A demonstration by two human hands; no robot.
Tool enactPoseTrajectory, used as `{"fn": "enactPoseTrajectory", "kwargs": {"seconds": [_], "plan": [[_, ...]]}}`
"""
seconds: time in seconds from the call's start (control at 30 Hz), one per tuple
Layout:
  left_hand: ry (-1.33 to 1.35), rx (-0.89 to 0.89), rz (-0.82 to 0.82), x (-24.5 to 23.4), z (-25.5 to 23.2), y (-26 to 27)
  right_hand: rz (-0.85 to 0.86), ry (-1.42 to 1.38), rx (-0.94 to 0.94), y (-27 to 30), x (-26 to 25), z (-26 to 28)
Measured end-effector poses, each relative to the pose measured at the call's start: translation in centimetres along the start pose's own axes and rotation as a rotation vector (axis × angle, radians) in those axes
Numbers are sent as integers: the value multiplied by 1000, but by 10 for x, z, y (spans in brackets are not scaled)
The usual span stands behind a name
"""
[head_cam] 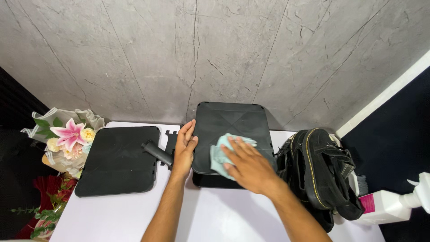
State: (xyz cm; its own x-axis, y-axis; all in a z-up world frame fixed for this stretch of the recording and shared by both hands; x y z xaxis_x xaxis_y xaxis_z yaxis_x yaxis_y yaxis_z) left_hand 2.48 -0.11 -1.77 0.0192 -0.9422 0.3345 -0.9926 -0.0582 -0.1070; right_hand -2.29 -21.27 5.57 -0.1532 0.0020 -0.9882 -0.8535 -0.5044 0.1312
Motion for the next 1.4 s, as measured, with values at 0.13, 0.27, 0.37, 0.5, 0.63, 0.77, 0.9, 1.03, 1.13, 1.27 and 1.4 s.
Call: {"fn": "enactPoseTrajectory", "kwargs": {"seconds": [0.13,0.27,0.37,0.5,0.63,0.77,0.9,1.03,1.13,1.27,1.4], "plan": [[23,33,20,2,-3,1,98,6,176,-4,3,-47],[-1,-17,10,-2,-2,-2,-7,-4,200,-48,1,-92],[-29,-12,8,-5,-1,-2,-47,32,146,-78,5,-92],[22,15,18,-5,1,-4,-2,72,30,-92,9,-47],[71,18,34,-8,4,-4,-58,25,-135,-49,16,13],[-10,-8,29,-7,1,-3,-67,-42,-161,0,10,20],[-44,-16,20,-3,-8,-4,48,-5,69,4,2,-26],[-78,-31,-9,-1,-5,-2,-14,7,148,-35,0,-82],[-24,-28,-6,-4,-3,-4,-36,30,152,-77,-2,-98],[11,-5,-2,-9,2,-5,-31,68,11,-108,3,-63],[40,33,14,-10,8,-9,5,73,-139,-81,13,3]]}}
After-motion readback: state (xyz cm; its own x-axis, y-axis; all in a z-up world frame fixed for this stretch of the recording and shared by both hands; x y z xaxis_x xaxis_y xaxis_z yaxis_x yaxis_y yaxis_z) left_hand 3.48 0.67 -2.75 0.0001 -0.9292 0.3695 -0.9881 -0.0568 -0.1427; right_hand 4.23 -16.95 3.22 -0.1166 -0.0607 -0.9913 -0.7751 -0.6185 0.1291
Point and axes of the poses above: each hand's wrist, its own y-axis away from the middle knuckle, its own x-axis out of the palm, z = x × y, the point moved 2 cm from there along -y, towards the middle knuckle, and after that the axes turned 4 degrees about y, right-handed, at the moved point
